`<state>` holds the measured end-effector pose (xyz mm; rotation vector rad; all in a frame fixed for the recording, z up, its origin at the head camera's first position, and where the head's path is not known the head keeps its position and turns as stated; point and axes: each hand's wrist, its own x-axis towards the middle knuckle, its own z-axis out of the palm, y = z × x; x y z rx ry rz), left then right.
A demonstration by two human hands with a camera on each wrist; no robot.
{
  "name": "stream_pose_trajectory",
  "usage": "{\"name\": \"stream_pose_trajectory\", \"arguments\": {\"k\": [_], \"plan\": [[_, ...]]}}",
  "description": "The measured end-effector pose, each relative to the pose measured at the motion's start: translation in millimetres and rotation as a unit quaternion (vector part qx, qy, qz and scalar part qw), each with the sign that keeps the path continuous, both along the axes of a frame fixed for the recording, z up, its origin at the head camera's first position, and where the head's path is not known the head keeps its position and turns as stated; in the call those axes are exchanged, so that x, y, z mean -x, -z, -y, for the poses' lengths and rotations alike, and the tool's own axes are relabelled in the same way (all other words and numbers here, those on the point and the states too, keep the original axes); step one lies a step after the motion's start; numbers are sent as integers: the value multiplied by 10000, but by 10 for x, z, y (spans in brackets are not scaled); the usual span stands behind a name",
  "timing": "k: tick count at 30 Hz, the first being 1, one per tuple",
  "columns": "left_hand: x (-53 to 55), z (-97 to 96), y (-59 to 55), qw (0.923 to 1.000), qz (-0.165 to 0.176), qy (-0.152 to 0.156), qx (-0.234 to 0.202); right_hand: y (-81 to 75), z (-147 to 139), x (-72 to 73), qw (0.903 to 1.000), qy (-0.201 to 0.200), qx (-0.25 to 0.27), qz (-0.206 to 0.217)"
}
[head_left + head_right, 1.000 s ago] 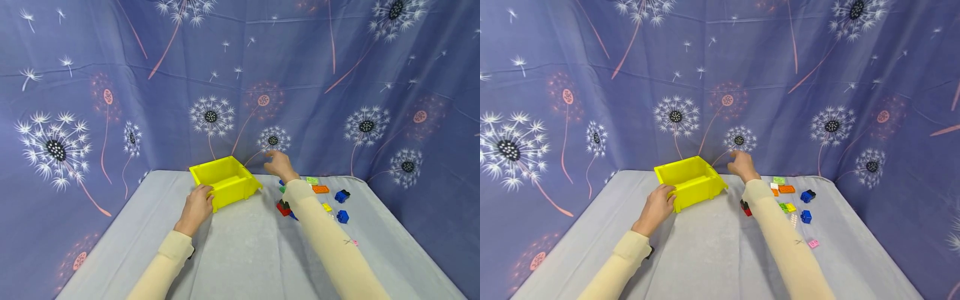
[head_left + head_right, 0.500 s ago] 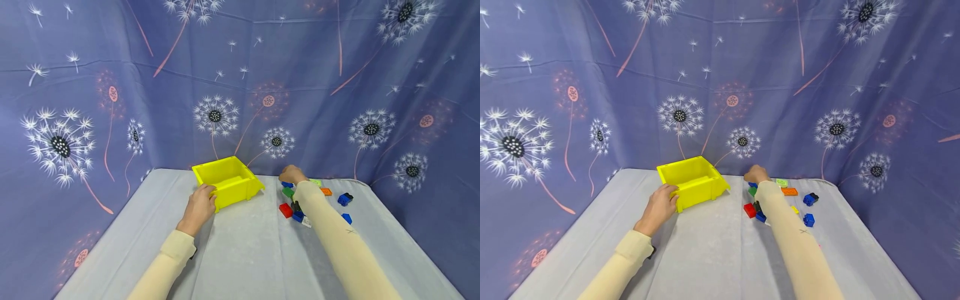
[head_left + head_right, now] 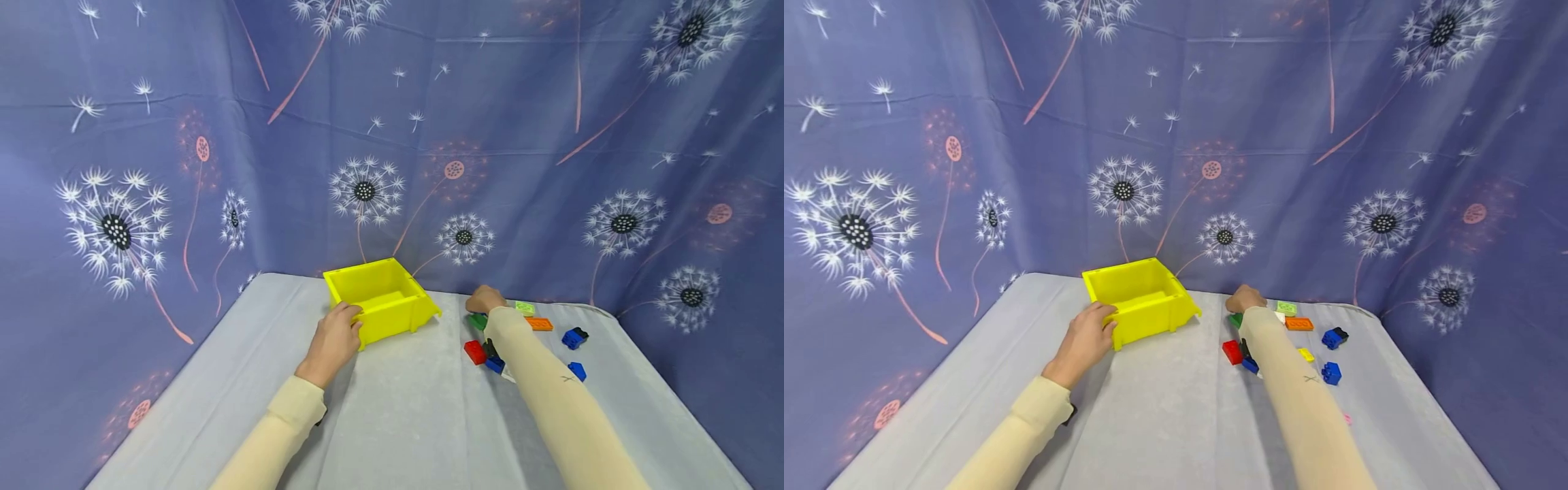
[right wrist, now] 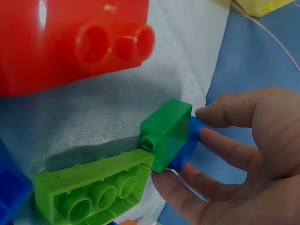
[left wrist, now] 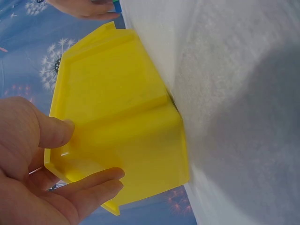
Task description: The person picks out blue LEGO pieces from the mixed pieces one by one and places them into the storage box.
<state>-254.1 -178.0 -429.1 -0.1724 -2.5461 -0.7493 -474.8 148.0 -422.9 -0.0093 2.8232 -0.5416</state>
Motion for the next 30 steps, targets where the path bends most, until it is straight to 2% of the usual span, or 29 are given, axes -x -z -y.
{"name": "stream_pose_trajectory", "arguments": {"k": [7, 14, 20, 27, 30], "plan": [[33, -35, -17, 9999, -106, 1, 98, -9, -20, 14, 9998, 136, -129, -48], [65, -37, -22, 9998, -151, -13, 99, -25, -29, 37, 9984, 61, -451, -324], [79, -13, -33, 9997, -152, -22, 199, -41, -54, 6, 9990, -98, -189, -394], [51, 2, -13, 9998, -132, -8, 155, -168, -25, -86, 9916, -428, 4, -1220], [39, 9, 4, 9999, -44, -46, 131, -254, 19, -125, 9903, -435, 68, -1319]]}}
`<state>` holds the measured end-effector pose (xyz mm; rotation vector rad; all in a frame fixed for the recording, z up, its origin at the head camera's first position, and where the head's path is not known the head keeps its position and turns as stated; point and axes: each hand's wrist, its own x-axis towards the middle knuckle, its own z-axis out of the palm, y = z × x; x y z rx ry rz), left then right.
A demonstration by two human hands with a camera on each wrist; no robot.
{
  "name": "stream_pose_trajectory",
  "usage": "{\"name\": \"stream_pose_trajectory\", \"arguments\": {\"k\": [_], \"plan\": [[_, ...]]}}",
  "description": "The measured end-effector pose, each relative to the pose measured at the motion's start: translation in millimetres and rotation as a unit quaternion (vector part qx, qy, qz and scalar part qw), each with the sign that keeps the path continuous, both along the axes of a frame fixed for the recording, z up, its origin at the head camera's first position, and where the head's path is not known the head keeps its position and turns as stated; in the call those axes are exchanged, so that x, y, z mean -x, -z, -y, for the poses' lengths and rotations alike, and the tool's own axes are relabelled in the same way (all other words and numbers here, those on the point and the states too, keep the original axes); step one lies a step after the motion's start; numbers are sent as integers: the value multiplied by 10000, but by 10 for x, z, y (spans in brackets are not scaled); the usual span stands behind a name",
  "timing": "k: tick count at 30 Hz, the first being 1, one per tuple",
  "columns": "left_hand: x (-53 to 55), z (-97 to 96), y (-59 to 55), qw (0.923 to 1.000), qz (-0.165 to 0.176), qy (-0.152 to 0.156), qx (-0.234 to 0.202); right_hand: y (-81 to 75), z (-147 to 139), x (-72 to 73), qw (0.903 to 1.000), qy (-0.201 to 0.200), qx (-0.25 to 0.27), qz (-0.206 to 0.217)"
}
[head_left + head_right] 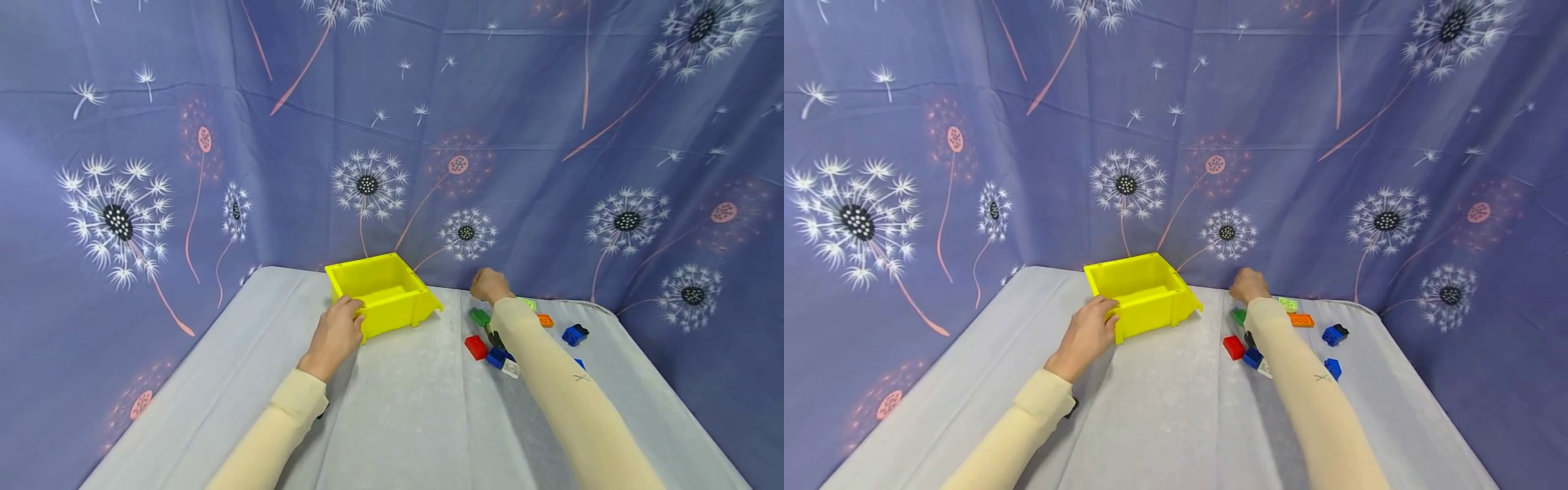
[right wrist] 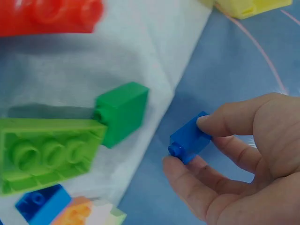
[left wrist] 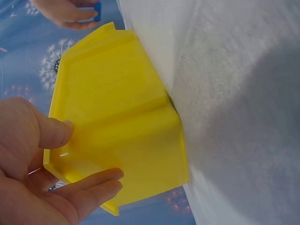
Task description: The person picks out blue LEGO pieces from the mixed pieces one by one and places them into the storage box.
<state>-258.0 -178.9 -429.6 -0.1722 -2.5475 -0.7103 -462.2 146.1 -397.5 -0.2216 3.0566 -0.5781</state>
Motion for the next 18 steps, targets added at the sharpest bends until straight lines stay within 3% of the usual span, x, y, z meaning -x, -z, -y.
{"name": "stream_pose_trajectory", "arguments": {"k": [11, 18], "plan": [[-3, -3, 10, 10000, 23, -22, -13, -353, 238, -145, 9988, -216, 391, -188], [0, -12, 7, 10000, 9, -60, -12, -640, 470, -336, 9954, -527, 748, -278]]}}
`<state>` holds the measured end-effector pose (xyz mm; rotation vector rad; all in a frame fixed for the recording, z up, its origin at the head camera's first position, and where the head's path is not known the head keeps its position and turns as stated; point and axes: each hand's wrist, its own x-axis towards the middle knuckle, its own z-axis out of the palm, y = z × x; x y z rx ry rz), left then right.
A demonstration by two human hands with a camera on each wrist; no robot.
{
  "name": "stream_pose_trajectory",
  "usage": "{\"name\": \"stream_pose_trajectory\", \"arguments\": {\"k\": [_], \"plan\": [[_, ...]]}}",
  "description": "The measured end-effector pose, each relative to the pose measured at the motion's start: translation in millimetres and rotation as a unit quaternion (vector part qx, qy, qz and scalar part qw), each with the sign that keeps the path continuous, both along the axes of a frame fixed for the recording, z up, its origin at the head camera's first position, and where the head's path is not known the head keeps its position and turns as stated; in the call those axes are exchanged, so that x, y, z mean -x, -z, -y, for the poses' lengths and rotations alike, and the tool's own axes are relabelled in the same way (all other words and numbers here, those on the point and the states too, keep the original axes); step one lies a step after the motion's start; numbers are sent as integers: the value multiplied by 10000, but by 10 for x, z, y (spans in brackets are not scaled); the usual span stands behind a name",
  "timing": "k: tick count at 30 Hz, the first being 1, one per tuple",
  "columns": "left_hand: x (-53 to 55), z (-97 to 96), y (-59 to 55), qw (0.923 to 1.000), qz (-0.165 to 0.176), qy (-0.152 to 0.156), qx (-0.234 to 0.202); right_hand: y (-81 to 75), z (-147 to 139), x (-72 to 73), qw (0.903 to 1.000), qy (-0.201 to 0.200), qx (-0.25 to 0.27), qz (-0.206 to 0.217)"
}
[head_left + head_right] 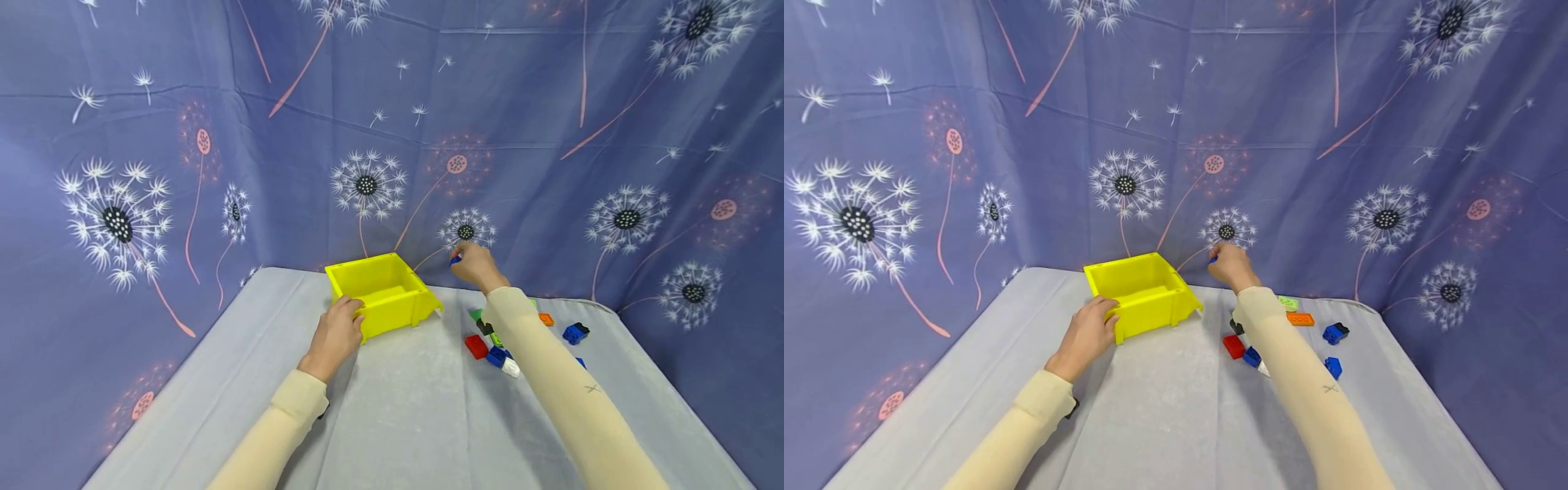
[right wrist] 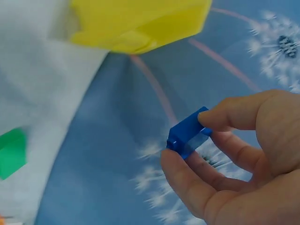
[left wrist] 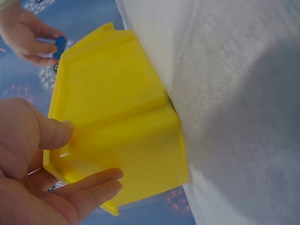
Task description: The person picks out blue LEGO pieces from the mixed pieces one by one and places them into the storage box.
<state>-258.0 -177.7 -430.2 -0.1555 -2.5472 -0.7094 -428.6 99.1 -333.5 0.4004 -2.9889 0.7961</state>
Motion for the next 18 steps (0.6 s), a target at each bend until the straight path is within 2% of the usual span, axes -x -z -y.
{"name": "stream_pose_trajectory", "arguments": {"k": [5, 11, 18], "plan": [[0, -6, -11, 10000, -22, 2, -13, -150, 193, -166, 9985, -471, 199, -177], [21, 2, -16, 10000, -58, 17, -20, -289, 411, -305, 9957, -757, 374, -371], [15, 2, 21, 10000, -21, 3, 27, -292, 631, -416, 9929, -1042, 455, -340]]}}
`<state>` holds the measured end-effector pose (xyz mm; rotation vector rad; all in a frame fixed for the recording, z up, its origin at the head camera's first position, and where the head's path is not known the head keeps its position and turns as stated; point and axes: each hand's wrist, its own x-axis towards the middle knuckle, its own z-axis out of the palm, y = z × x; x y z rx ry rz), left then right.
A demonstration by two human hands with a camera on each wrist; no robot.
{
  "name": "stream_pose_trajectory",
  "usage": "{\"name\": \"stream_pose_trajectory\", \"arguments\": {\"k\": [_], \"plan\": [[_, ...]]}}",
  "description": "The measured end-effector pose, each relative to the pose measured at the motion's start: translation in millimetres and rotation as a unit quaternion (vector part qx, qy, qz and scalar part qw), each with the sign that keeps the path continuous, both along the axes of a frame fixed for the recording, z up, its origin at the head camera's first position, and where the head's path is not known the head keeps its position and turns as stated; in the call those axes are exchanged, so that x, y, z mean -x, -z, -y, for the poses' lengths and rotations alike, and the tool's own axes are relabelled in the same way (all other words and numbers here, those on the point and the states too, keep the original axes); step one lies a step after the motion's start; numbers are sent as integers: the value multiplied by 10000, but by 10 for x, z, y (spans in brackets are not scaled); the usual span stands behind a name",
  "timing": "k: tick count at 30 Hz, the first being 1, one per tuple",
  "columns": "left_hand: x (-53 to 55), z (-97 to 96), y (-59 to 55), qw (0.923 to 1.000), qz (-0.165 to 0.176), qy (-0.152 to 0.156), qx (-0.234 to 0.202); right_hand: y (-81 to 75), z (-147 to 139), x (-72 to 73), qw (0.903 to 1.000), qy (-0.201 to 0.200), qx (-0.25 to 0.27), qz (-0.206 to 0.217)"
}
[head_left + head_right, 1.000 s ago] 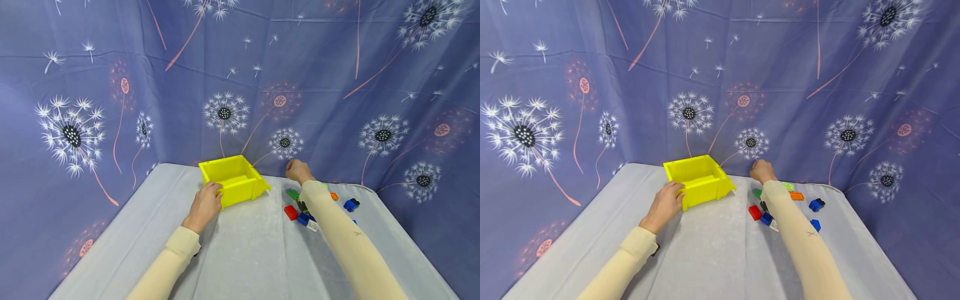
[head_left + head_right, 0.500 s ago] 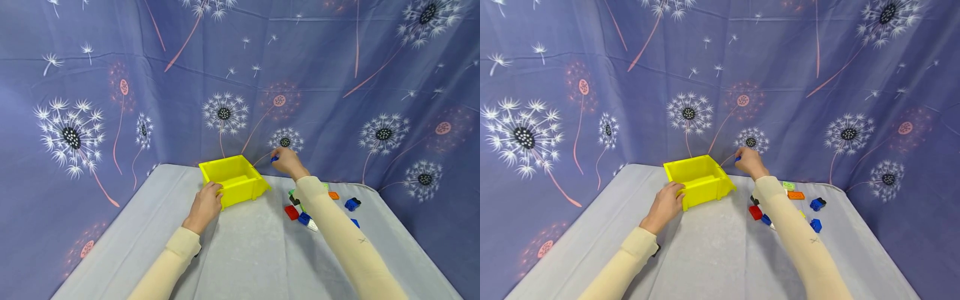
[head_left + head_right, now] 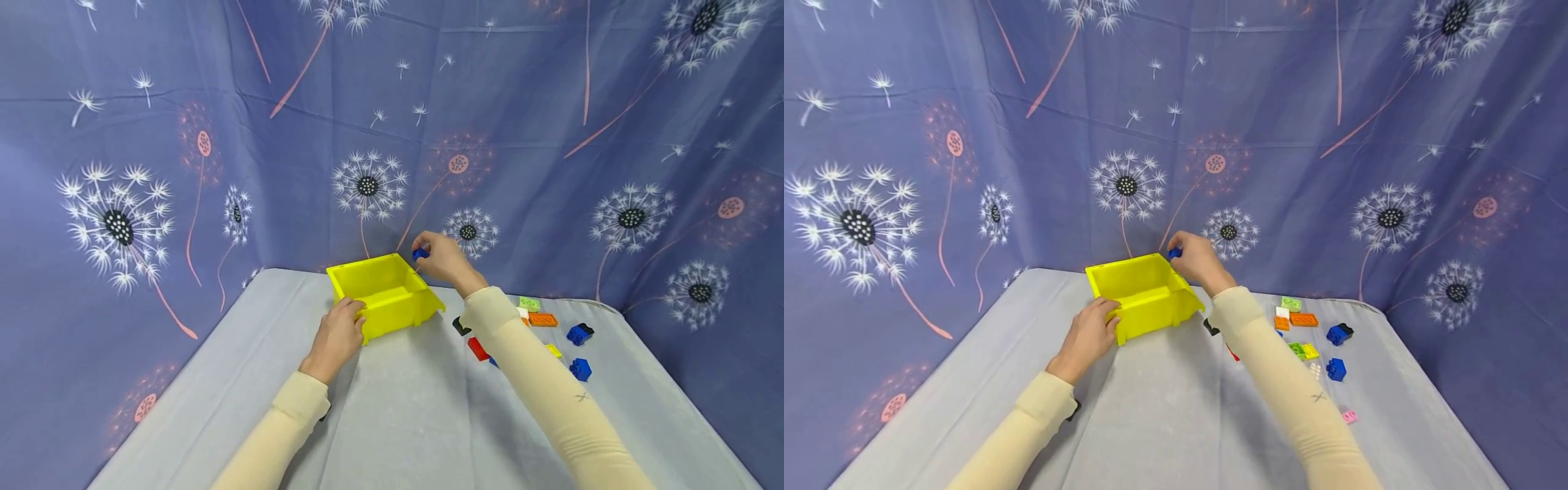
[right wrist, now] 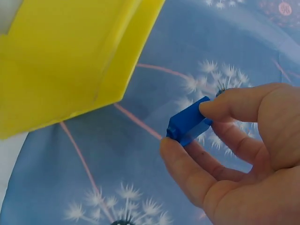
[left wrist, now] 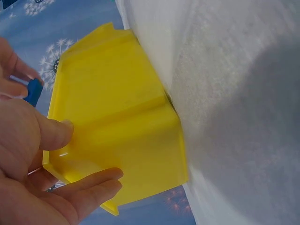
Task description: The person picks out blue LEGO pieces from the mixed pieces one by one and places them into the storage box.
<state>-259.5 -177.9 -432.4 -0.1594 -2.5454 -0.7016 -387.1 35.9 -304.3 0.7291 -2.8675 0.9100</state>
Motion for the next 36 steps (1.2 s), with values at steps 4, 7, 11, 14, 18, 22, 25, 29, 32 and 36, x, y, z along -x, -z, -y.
{"name": "stream_pose_trajectory", "arguments": {"k": [4, 7, 11, 14, 18, 22, 25, 29, 32, 36], "plan": [[-3, 5, 3, 10000, -69, 11, 22, 12, 133, -57, 9996, -282, -59, 32], [-3, 7, -7, 9999, -128, -19, -4, 16, 237, -92, 9987, -500, -80, -27], [-4, 11, -24, 9999, -89, -85, -21, 33, 370, -128, 9978, -659, -77, -83], [-2, 13, -27, 9999, -51, -118, 4, 67, 456, -154, 9974, -718, -45, -42], [-5, 9, -22, 9999, -23, -147, 28, 147, 544, -183, 9971, -761, -34, 78], [-16, -8, -11, 9999, 44, -124, 51, 261, 598, -194, 9974, -688, -103, 198], [-24, -25, -2, 9999, 34, -78, 85, 342, 627, -197, 9972, -692, -233, 176], [-30, -39, 14, 9999, -29, -76, 94, 420, 653, -203, 9960, -794, -373, 150], [-32, -40, 15, 9999, -34, -87, 93, 451, 671, -204, 9953, -839, -449, 185], [-34, -31, 6, 9999, 31, -88, 90, 480, 695, -196, 9940, -935, -563, 96]]}}
